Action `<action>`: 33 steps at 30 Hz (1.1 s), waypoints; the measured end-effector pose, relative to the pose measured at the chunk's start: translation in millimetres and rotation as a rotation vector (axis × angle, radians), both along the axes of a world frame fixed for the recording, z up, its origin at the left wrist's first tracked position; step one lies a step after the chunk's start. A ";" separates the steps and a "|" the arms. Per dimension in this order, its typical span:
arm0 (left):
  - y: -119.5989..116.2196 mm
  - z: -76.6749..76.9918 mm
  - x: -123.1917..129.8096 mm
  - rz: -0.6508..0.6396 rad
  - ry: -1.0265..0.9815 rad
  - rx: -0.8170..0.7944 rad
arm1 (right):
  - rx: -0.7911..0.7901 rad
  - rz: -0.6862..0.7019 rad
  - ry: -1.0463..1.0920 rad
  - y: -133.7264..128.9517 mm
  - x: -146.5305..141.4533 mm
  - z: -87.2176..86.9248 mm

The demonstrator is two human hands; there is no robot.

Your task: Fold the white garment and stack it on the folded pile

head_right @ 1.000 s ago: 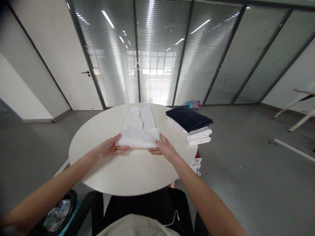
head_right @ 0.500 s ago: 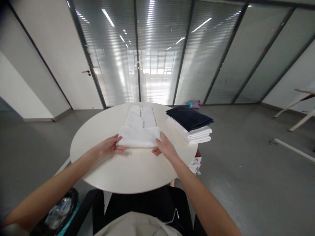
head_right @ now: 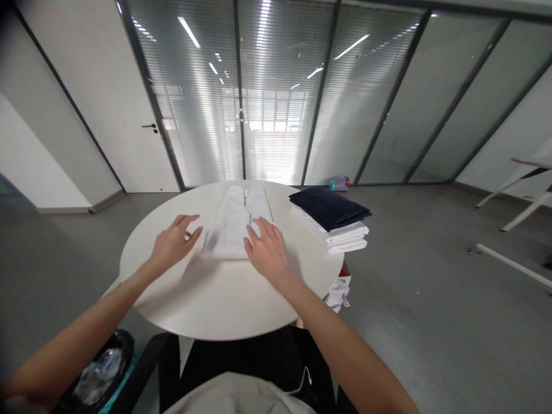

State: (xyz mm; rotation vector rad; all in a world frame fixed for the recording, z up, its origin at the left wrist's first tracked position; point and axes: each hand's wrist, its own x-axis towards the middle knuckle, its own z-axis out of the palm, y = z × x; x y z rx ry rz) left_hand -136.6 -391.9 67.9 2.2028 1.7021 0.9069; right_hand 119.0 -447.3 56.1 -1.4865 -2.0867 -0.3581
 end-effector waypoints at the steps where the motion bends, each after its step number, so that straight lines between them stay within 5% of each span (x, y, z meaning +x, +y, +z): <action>1: 3.8 -0.2 9.6 -0.050 0.039 0.062 | -0.037 0.047 -0.023 6.6 -8.9 1.9; 6: 29.0 -32.9 52.7 -0.377 0.065 0.020 | -0.229 0.053 -0.097 36.7 -36.5 -12.4; 12: 36.6 -64.7 51.5 -0.402 0.031 -0.113 | -0.418 -0.007 -0.102 44.9 -23.2 -36.0; 21: 30.9 -63.5 50.4 -0.364 0.017 -0.129 | -0.586 -0.058 -0.040 40.6 41.9 -46.0; 26: 39.7 -44.7 58.7 -0.367 0.112 -0.086 | -0.397 -0.061 0.029 45.3 34.3 -30.6; 29: 48.8 -35.4 67.2 -0.411 0.129 -0.006 | -0.243 -0.072 0.308 62.7 20.7 -17.8; 33: 57.6 -44.0 72.3 -0.455 0.200 -0.067 | -0.389 -0.069 0.808 89.9 10.6 -21.9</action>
